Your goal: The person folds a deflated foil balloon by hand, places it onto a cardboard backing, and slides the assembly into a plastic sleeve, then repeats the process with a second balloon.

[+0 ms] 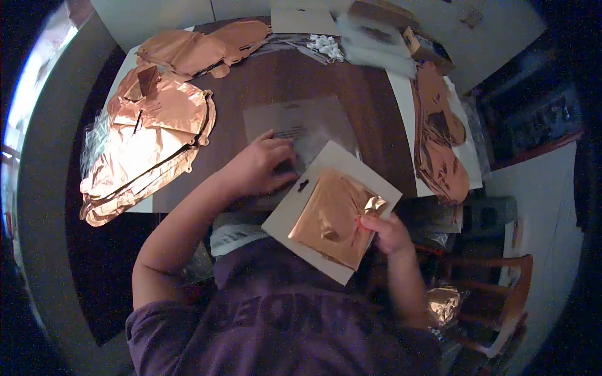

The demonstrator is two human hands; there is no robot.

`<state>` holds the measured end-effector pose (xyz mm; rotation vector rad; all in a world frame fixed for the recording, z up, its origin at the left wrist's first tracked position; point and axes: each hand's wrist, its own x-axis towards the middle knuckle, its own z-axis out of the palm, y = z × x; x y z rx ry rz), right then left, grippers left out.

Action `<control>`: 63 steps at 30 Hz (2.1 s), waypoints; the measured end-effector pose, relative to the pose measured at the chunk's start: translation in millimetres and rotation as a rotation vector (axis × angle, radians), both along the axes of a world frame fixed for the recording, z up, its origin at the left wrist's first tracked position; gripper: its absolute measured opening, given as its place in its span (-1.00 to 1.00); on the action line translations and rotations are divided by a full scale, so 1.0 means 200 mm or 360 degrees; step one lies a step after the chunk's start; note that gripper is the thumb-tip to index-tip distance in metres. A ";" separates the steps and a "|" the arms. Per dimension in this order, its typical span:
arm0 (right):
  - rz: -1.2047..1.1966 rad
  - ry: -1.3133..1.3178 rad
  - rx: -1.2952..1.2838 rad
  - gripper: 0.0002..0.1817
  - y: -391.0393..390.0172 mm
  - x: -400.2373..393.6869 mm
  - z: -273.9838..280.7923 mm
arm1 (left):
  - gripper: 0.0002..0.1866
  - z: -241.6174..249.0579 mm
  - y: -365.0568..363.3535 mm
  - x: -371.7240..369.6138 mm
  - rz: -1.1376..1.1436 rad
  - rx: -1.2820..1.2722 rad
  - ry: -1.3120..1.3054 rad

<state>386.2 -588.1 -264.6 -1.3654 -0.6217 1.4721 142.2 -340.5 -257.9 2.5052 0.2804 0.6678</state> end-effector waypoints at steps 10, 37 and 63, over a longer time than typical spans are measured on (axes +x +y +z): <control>-0.0028 0.0291 -0.0075 -0.70 -0.02 -0.06 -0.05 | -0.84 0.04 0.03 0.00 -0.0169 -0.0003 0.0177; -0.0441 -0.1003 0.0066 -0.75 -0.12 -0.45 0.06 | -0.80 0.11 0.06 0.07 -0.0232 0.0064 0.0322; -0.0430 -0.1012 0.0006 -0.83 -0.10 -0.49 0.15 | -0.67 0.09 0.14 0.20 -0.0394 0.0260 0.0489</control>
